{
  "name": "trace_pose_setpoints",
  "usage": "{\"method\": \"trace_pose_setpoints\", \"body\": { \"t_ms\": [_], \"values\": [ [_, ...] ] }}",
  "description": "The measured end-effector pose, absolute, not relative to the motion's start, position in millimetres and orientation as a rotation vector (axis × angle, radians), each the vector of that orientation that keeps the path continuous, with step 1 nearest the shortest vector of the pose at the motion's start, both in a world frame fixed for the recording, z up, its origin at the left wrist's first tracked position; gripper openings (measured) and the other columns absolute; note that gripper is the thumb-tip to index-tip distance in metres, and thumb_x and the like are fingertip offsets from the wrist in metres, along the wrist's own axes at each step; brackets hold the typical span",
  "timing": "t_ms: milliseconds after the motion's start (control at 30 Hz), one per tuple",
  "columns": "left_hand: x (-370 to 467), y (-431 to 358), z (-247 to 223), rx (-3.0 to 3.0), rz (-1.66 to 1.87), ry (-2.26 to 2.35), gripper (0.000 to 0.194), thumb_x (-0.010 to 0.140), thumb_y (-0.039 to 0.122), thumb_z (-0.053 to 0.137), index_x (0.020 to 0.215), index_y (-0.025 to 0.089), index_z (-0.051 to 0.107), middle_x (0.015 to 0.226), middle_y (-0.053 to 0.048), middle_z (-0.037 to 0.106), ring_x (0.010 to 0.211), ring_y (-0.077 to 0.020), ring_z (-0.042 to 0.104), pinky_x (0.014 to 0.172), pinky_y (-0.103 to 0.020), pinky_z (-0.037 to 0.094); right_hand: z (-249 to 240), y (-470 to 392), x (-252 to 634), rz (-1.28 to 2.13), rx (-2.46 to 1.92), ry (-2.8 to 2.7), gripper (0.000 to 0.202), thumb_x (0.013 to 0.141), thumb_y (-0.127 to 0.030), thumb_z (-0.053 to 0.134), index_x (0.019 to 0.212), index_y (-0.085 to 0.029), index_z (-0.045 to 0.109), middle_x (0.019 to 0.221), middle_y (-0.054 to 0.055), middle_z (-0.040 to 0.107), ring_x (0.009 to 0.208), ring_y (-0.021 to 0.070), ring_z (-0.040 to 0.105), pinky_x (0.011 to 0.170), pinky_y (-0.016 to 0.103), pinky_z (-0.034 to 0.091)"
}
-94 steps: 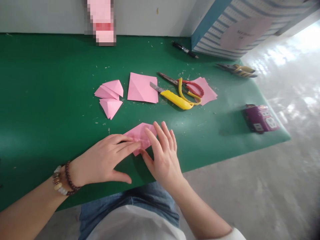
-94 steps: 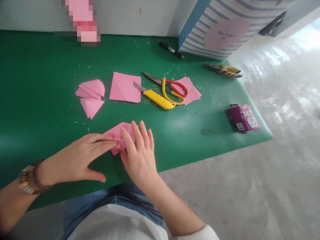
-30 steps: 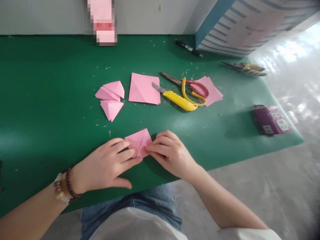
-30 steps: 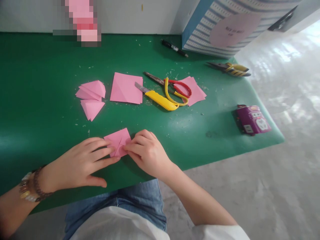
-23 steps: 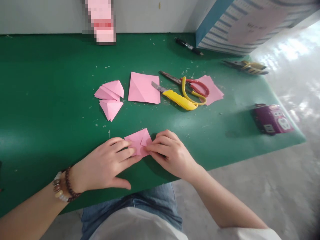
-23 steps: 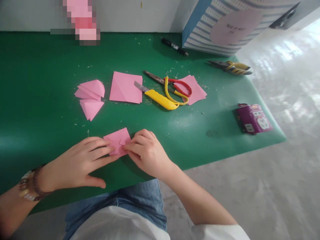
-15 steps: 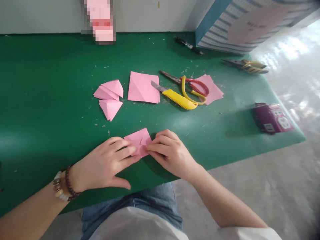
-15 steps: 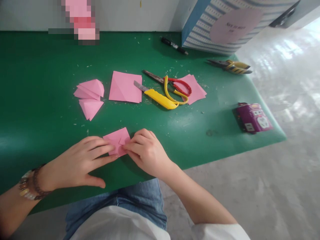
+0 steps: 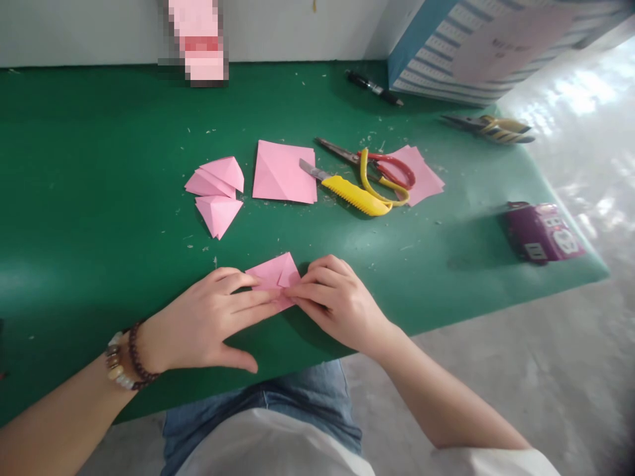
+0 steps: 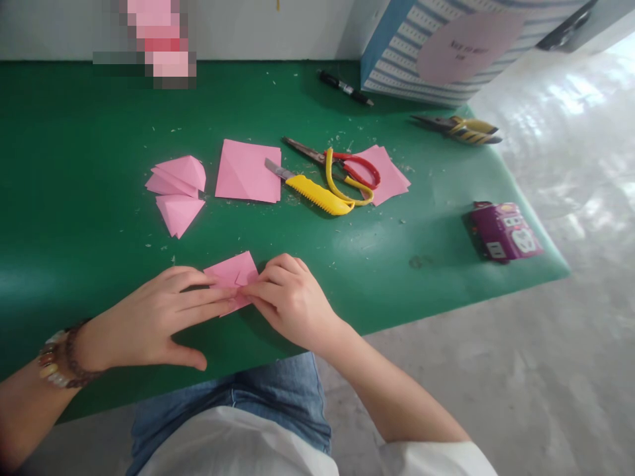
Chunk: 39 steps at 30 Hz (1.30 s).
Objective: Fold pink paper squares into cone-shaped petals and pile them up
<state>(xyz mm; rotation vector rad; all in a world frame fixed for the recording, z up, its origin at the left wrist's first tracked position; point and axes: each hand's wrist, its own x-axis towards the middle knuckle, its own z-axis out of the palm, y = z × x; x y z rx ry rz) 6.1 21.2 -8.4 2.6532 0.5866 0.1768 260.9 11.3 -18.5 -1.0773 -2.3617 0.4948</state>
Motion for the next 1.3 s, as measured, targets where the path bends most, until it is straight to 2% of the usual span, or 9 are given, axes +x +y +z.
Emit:
{"method": "trace_pose_setpoints", "body": {
  "t_ms": [233,500,767,867,1000,1167,1300],
  "values": [
    [2.5,26.4,-12.7,2.62,0.252,0.573,0.064,0.084,0.058,0.063,0.135,0.021,0.053,0.133,-0.006,0.062,0.122,-0.0281,0.05,0.1,-0.044,0.038,-21.0,11.0,261.4,0.502,-1.062,-2.356,0.015,0.092,-0.019,0.06,0.094,-0.02,0.075,0.082,0.005,0.07,0.086,0.0205,0.056,0.076,0.037,0.049],
    [1.0,28.4,-13.8,2.672,0.265,0.519,0.06,0.084,0.06,0.063,0.13,0.022,0.058,0.134,-0.008,0.061,0.121,-0.0304,0.05,0.095,-0.046,0.041,-19.8,9.9,260.3,0.498,-1.077,-2.353,0.015,0.092,-0.018,0.06,0.094,-0.02,0.074,0.083,0.006,0.07,0.087,0.021,0.056,0.076,0.037,0.05],
    [0.8,30.2,-10.9,2.636,0.246,0.518,0.055,0.082,0.058,0.066,0.124,0.023,0.062,0.139,-0.007,0.057,0.123,-0.0311,0.049,0.097,-0.047,0.041,-19.3,8.9,259.8,0.454,-1.079,-2.349,0.014,0.092,-0.018,0.06,0.094,-0.018,0.074,0.082,0.006,0.07,0.085,0.021,0.057,0.074,0.037,0.052],
    [1.4,30.2,-11.8,2.645,0.253,0.513,0.055,0.08,0.056,0.069,0.124,0.024,0.062,0.139,-0.008,0.057,0.123,-0.0313,0.049,0.096,-0.048,0.043,-12.3,0.5,264.9,0.421,-1.147,-2.265,0.014,0.091,-0.016,0.06,0.1,-0.02,0.07,0.09,0.006,0.071,0.091,0.0219,0.059,0.08,0.039,0.053],
    [1.5,29.9,-12.7,2.645,0.237,0.516,0.054,0.079,0.058,0.07,0.121,0.024,0.063,0.138,-0.008,0.058,0.123,-0.0313,0.049,0.095,-0.049,0.043,0.7,-29.1,265.2,0.386,-1.301,-2.049,0.026,0.088,-0.006,0.055,0.108,-0.021,0.062,0.101,0.005,0.073,0.092,0.0201,0.06,0.084,0.039,0.051],
    [1.4,29.7,-12.1,2.642,0.236,0.531,0.059,0.08,0.06,0.067,0.126,0.025,0.06,0.137,-0.005,0.058,0.124,-0.0306,0.047,0.097,-0.048,0.041,5.4,-61.7,240.1,0.695,-1.294,-2.136,0.018,0.087,-0.012,0.055,0.102,-0.021,0.06,0.118,0.006,0.07,0.094,0.0199,0.058,0.08,0.037,0.052],
    [1.8,29.2,-12.6,2.648,0.248,0.534,0.06,0.08,0.059,0.067,0.127,0.023,0.059,0.136,-0.006,0.058,0.125,-0.0307,0.046,0.099,-0.048,0.04,3.1,-65.0,227.9,0.757,-1.349,-2.124,0.011,0.087,-0.013,0.054,0.094,-0.021,0.057,0.123,0.007,0.069,0.092,0.0197,0.057,0.077,0.037,0.049]
  ]
}}
